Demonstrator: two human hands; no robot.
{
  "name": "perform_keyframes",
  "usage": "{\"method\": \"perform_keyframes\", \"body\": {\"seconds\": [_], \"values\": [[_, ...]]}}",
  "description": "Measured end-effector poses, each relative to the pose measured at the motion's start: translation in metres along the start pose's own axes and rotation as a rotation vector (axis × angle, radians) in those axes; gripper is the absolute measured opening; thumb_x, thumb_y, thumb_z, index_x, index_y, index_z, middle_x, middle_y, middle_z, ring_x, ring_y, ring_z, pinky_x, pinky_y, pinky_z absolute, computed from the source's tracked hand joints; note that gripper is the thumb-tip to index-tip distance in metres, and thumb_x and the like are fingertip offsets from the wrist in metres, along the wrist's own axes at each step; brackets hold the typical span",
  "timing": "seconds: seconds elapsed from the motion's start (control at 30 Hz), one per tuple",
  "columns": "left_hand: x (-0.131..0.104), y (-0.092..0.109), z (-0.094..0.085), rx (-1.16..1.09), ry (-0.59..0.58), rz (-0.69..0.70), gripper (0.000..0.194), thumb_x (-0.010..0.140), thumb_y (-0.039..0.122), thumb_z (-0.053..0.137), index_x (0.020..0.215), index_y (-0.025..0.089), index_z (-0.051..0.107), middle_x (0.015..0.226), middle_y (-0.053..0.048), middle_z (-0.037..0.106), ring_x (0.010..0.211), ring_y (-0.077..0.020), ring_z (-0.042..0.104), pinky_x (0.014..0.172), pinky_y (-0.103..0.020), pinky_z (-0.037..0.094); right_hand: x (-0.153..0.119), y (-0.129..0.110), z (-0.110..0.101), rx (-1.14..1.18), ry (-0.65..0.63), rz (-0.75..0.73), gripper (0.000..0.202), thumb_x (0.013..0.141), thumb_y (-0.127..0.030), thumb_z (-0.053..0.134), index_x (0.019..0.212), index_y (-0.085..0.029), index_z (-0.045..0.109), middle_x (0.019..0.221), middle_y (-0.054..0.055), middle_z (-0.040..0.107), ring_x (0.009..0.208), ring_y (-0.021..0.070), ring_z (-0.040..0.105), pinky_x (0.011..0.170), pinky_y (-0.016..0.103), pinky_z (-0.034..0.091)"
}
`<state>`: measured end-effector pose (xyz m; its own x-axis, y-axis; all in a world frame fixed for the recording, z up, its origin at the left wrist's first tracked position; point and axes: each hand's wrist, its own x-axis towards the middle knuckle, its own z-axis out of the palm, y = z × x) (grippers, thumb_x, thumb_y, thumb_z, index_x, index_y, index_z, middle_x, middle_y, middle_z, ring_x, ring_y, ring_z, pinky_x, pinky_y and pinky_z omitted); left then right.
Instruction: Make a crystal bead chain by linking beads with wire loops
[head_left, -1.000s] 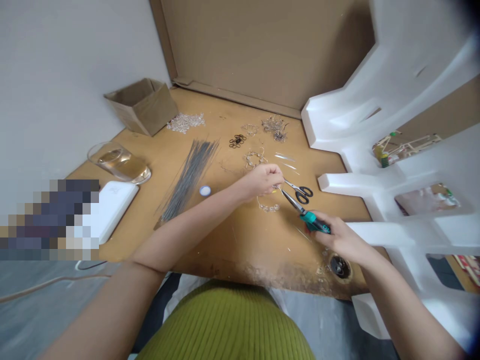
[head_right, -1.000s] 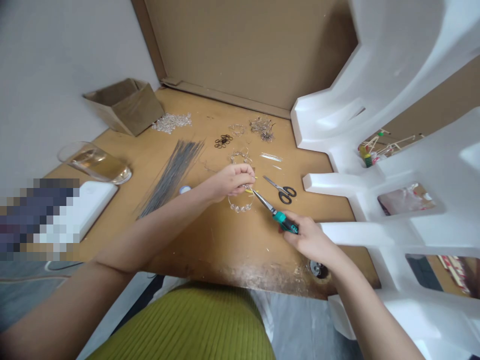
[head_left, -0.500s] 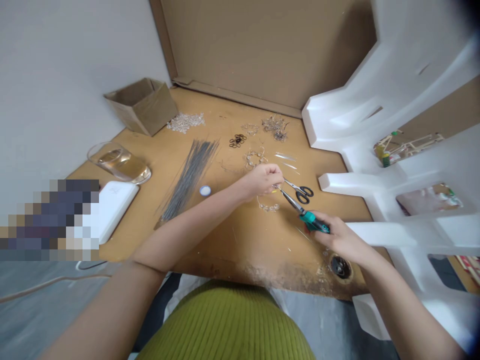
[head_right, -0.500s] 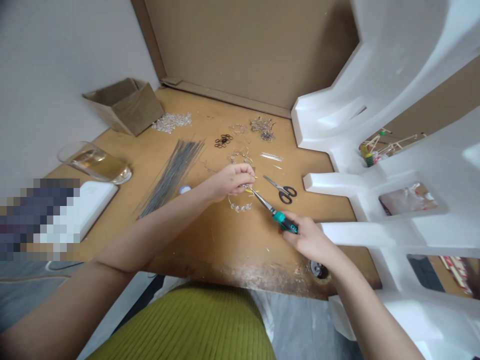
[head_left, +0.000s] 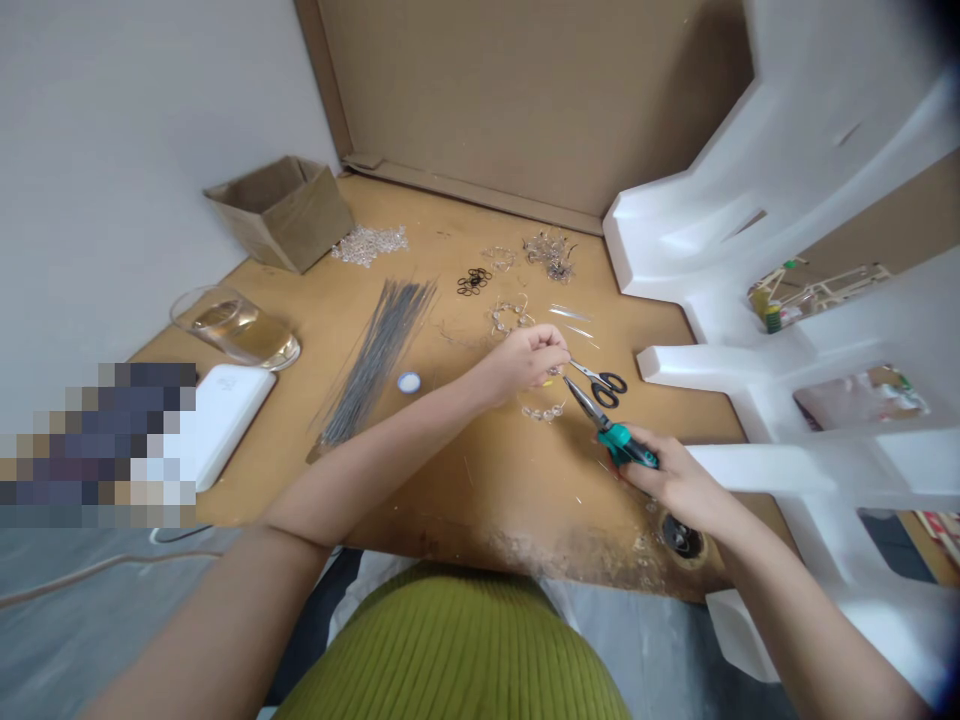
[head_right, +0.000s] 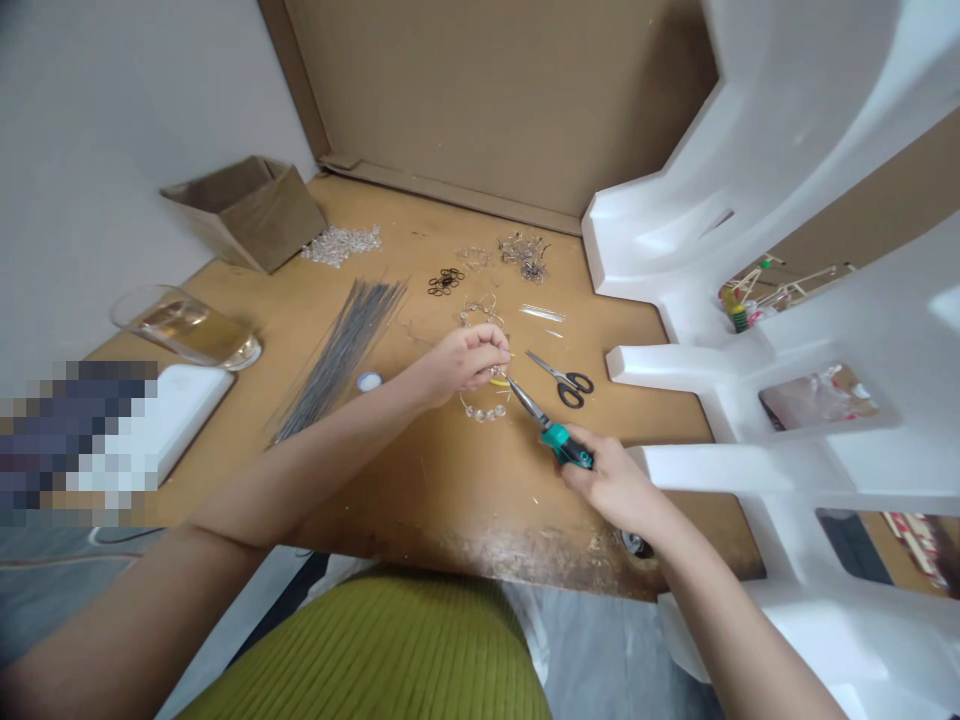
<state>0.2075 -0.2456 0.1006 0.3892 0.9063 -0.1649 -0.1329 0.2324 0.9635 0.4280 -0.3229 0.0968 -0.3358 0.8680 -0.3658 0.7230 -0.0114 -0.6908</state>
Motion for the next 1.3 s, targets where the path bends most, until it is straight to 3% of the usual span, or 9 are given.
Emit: {"method": "perform_keyframes", "body": {"seconds": [0.33, 0.5, 0.8, 1.3], "values": [[0.002, -0.007, -0.003, 0.028, -0.033, 0.097, 0.014, 0.079, 0.007, 0.048, 0.067, 0.015, 0.044, 0.053, 0.007, 0.043, 0.036, 0.0004, 0.029, 0.039, -0.016, 0.021, -0.002, -0.003, 0.001, 0.140, -0.027, 0.055, 0.020, 0.071, -0.019, 0.046, 0.088, -0.019, 0.057, 0.070, -0.001, 0.057, 0.059, 0.0139, 0.051, 0.055, 0.026, 0.039], [0.001, -0.008, -0.004, 0.029, -0.035, 0.123, 0.014, 0.079, 0.011, 0.048, 0.067, 0.016, 0.043, 0.049, 0.008, 0.037, 0.037, -0.0004, 0.029, 0.039, -0.016, 0.021, 0.001, -0.004, -0.003, 0.259, -0.087, 0.040, 0.028, 0.070, -0.022, 0.047, 0.096, -0.016, 0.057, 0.077, 0.003, 0.062, 0.067, 0.0165, 0.056, 0.065, 0.029, 0.044], [0.003, -0.017, -0.014, -0.259, -0.285, 0.148, 0.012, 0.074, 0.023, 0.056, 0.071, 0.014, 0.047, 0.066, 0.004, 0.051, 0.037, 0.0011, 0.027, 0.037, -0.016, 0.014, -0.007, -0.010, -0.008, 0.070, -0.059, -0.043, 0.020, 0.070, -0.020, 0.047, 0.087, -0.018, 0.059, 0.078, 0.001, 0.063, 0.070, 0.0170, 0.055, 0.066, 0.029, 0.042], [0.005, -0.021, -0.020, -0.367, -0.388, 0.182, 0.019, 0.070, 0.028, 0.060, 0.067, 0.013, 0.048, 0.065, 0.003, 0.051, 0.037, 0.0013, 0.024, 0.037, -0.016, 0.015, -0.013, -0.018, -0.009, -0.022, -0.076, -0.079, 0.020, 0.071, -0.016, 0.046, 0.087, -0.019, 0.057, 0.078, 0.000, 0.063, 0.072, 0.0170, 0.056, 0.066, 0.027, 0.041]]}}
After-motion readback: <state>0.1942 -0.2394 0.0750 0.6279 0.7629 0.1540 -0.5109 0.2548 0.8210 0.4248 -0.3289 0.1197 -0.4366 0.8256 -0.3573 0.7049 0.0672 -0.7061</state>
